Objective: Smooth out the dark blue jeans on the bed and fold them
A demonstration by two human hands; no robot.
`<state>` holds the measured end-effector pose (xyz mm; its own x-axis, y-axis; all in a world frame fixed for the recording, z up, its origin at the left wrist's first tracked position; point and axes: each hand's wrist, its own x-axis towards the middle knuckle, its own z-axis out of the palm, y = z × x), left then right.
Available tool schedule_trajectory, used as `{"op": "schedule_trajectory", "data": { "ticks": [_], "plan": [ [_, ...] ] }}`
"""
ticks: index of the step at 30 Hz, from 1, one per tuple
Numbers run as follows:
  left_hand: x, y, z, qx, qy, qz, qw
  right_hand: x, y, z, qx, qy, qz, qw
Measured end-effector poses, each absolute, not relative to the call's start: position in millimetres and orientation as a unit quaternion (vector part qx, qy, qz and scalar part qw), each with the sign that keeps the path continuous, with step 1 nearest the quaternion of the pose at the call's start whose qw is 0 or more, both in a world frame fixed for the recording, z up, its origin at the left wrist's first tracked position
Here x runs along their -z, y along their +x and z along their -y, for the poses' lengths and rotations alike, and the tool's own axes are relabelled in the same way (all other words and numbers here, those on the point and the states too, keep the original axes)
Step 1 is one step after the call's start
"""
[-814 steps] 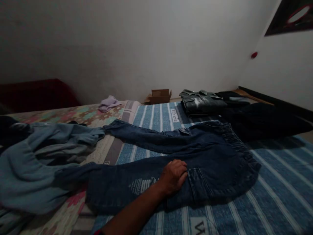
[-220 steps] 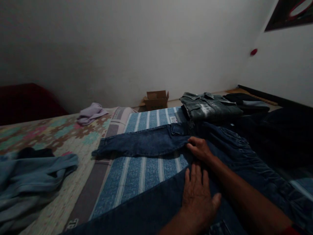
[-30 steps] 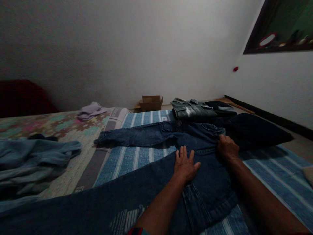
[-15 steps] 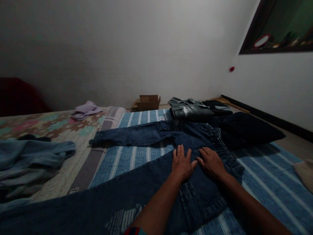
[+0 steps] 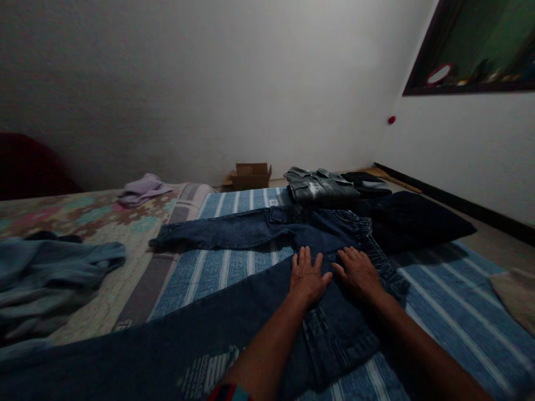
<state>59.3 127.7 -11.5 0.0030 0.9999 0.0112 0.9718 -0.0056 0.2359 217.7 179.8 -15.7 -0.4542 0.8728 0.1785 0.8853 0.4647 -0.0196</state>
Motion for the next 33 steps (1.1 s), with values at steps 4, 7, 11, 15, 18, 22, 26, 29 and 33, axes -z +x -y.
{"op": "schedule_trajectory", "data": {
  "ticks": [4, 7, 11, 15, 18, 22, 26, 29, 33],
  "plan": [
    [13, 59, -129, -0.084, 0.705, -0.7, 0.078, 19, 213, -184, 0.003, -0.477, 0.876, 0.072],
    [14, 59, -129, -0.084, 0.705, -0.7, 0.075, 23, 212, -186, -0.016, -0.489, 0.871, 0.047],
    [16, 58, -130, -0.084, 0.71, -0.695, 0.075, 24, 212, -185, -0.029, -0.514, 0.857, 0.032],
    [16, 56, -131, -0.079, 0.712, -0.693, 0.082, 22, 211, -184, -0.029, -0.528, 0.848, 0.03],
    [13, 55, -131, -0.072, 0.717, -0.688, 0.09, 21, 211, -183, -0.027, -0.531, 0.847, 0.026],
    [3, 52, -127, -0.049, 0.724, -0.679, 0.114, 21, 212, -182, -0.029, -0.533, 0.845, 0.02],
    [-5, 47, -113, -0.027, 0.725, -0.675, 0.135, 22, 213, -181, -0.022, -0.528, 0.848, 0.026],
    [-2, 40, -100, -0.027, 0.73, -0.671, 0.13, 25, 214, -180, -0.012, -0.526, 0.85, 0.035],
    [5, 32, -91, -0.04, 0.738, -0.661, 0.13, 30, 215, -181, -0.009, -0.527, 0.849, 0.036]
  ]
}}
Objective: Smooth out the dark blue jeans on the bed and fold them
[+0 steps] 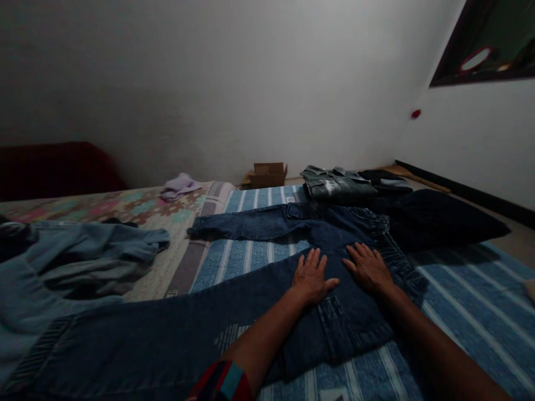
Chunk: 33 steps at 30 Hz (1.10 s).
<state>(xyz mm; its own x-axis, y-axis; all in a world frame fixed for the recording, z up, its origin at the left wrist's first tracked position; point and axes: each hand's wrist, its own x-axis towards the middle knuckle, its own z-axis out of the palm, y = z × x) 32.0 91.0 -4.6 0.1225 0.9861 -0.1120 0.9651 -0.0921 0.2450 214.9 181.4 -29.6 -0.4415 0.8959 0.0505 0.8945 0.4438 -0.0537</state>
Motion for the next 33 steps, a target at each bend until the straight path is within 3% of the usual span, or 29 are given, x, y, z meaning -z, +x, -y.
{"op": "schedule_trajectory", "data": {
  "ticks": [8, 18, 28, 33],
  "plan": [
    [-1, 32, -87, -0.027, 0.727, -0.669, 0.153, 27, 214, -179, -0.007, -0.529, 0.848, 0.033],
    [9, 31, -80, -0.067, 0.734, -0.666, 0.111, 33, 215, -181, 0.001, -0.528, 0.848, 0.041],
    [-1, 31, -81, -0.043, 0.73, -0.666, 0.151, 31, 215, -180, 0.006, -0.522, 0.851, 0.047],
    [-25, 31, -73, -0.043, 0.71, -0.665, 0.228, 30, 214, -180, 0.0, -0.526, 0.849, 0.046]
  ]
}}
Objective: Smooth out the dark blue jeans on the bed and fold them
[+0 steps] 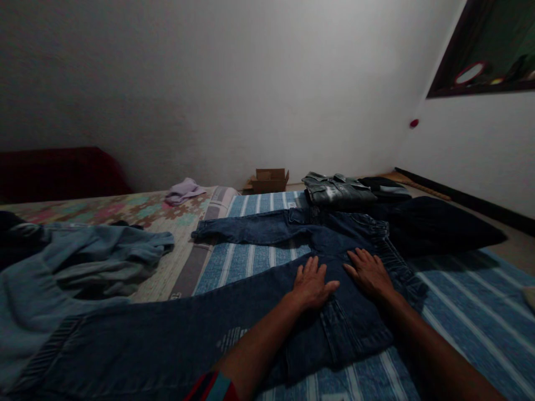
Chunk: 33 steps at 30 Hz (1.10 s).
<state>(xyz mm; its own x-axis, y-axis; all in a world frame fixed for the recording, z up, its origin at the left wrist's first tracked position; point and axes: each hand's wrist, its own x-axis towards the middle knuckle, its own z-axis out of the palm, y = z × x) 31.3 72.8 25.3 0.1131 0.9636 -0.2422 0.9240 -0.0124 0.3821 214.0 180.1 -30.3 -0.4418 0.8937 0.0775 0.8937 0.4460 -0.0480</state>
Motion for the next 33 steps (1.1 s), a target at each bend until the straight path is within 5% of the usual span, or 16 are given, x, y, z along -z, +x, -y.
{"op": "schedule_trajectory", "data": {
  "ticks": [33],
  "plan": [
    [-13, 57, -7, -0.073, 0.764, -0.606, 0.211, 28, 213, -180, -0.004, -0.523, 0.851, 0.053]
  ]
}}
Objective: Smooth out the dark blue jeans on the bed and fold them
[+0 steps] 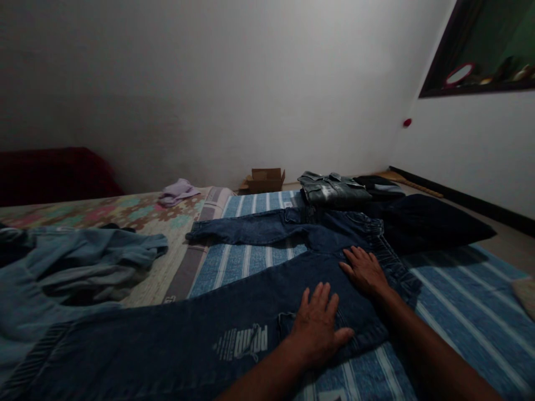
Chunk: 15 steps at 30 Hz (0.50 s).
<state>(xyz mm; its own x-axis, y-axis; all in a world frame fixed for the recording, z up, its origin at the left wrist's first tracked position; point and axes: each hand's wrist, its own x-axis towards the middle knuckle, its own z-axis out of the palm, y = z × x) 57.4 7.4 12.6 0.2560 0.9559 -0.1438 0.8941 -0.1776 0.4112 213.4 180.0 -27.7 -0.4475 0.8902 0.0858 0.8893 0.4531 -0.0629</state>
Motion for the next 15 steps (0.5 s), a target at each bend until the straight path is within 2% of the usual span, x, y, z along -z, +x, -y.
{"op": "schedule_trajectory", "data": {
  "ticks": [15],
  "plan": [
    [-21, 62, -4, -0.065, 0.748, -0.615, 0.24, 26, 213, -180, -0.003, -0.523, 0.851, 0.053]
  ]
}}
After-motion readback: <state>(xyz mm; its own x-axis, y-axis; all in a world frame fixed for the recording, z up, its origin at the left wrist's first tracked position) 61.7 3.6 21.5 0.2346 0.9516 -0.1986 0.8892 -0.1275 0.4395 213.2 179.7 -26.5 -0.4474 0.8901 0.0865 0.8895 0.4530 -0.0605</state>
